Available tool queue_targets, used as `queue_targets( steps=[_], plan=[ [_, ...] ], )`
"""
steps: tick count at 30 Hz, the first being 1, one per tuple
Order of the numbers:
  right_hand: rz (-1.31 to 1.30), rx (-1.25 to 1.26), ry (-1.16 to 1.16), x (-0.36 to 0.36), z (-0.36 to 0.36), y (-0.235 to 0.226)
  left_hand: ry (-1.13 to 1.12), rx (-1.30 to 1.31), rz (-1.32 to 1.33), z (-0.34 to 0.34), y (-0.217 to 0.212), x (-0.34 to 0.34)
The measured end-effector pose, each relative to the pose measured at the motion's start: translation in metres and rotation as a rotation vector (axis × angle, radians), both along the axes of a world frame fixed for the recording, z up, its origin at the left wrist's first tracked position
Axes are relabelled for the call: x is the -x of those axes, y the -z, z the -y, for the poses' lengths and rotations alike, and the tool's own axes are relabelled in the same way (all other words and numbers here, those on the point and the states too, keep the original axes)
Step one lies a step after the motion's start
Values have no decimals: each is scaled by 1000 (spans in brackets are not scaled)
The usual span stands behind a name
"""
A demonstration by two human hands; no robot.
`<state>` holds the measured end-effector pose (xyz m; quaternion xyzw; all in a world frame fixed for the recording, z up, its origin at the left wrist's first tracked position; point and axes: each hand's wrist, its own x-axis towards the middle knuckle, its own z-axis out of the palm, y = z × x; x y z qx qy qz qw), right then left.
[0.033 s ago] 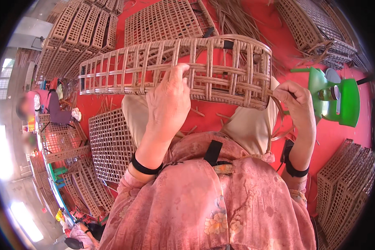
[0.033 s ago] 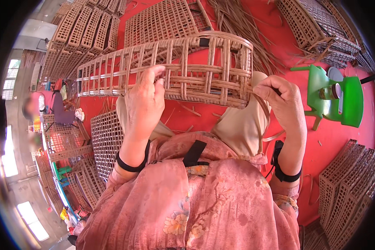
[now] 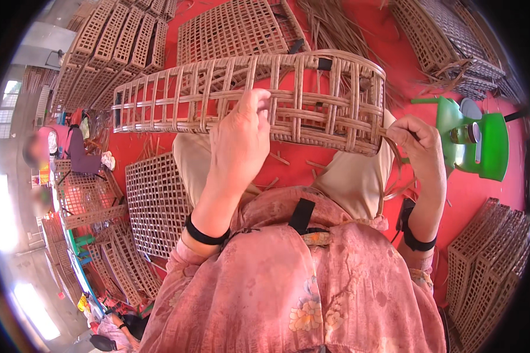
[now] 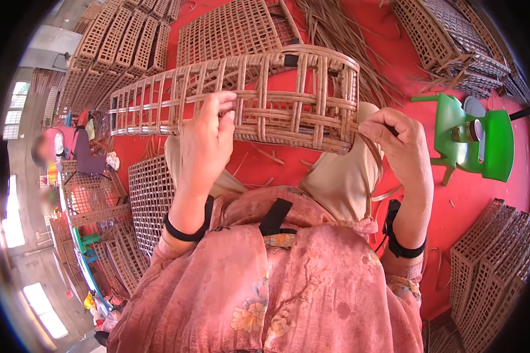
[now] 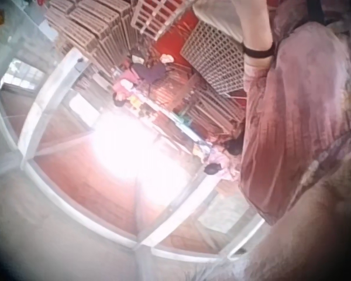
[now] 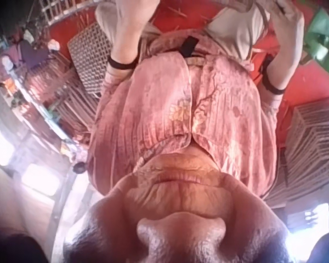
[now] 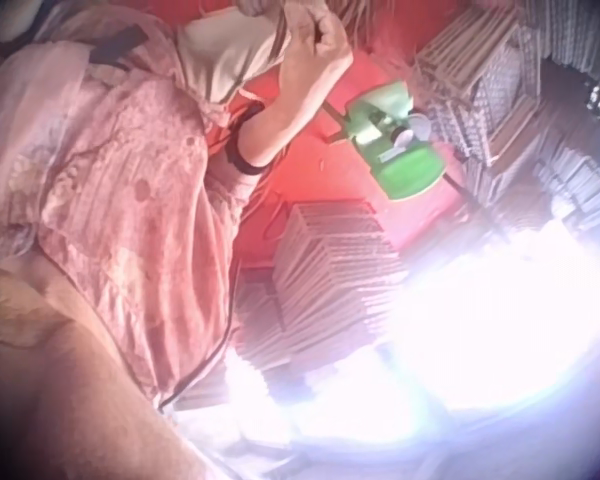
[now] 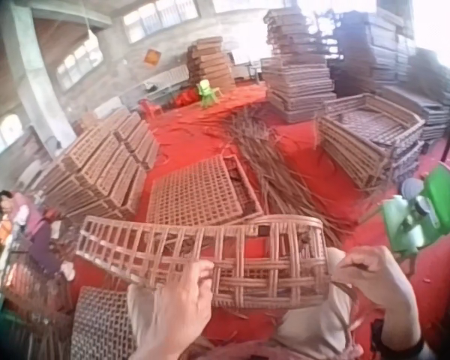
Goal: The recorder is weaving thin bamboo strips into a long rectangular basket frame, threading and tightening the strips by hand.
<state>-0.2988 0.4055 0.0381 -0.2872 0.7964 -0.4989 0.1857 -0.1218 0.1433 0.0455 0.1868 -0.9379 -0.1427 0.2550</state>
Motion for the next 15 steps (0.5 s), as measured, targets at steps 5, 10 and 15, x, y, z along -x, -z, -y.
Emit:
queue_targets(
  steps=[5,10,15],
  plan=[
    [-91,-81,30,2,-8,-3,76,-619,-102,17,-4,-6],
    [110,-84,99,12,-33,-5,-69,-386,-145,28,-3,-16],
    [8,-37,-3,19,-31,0,-88,-85,6,31,-2,-23]
  ],
)
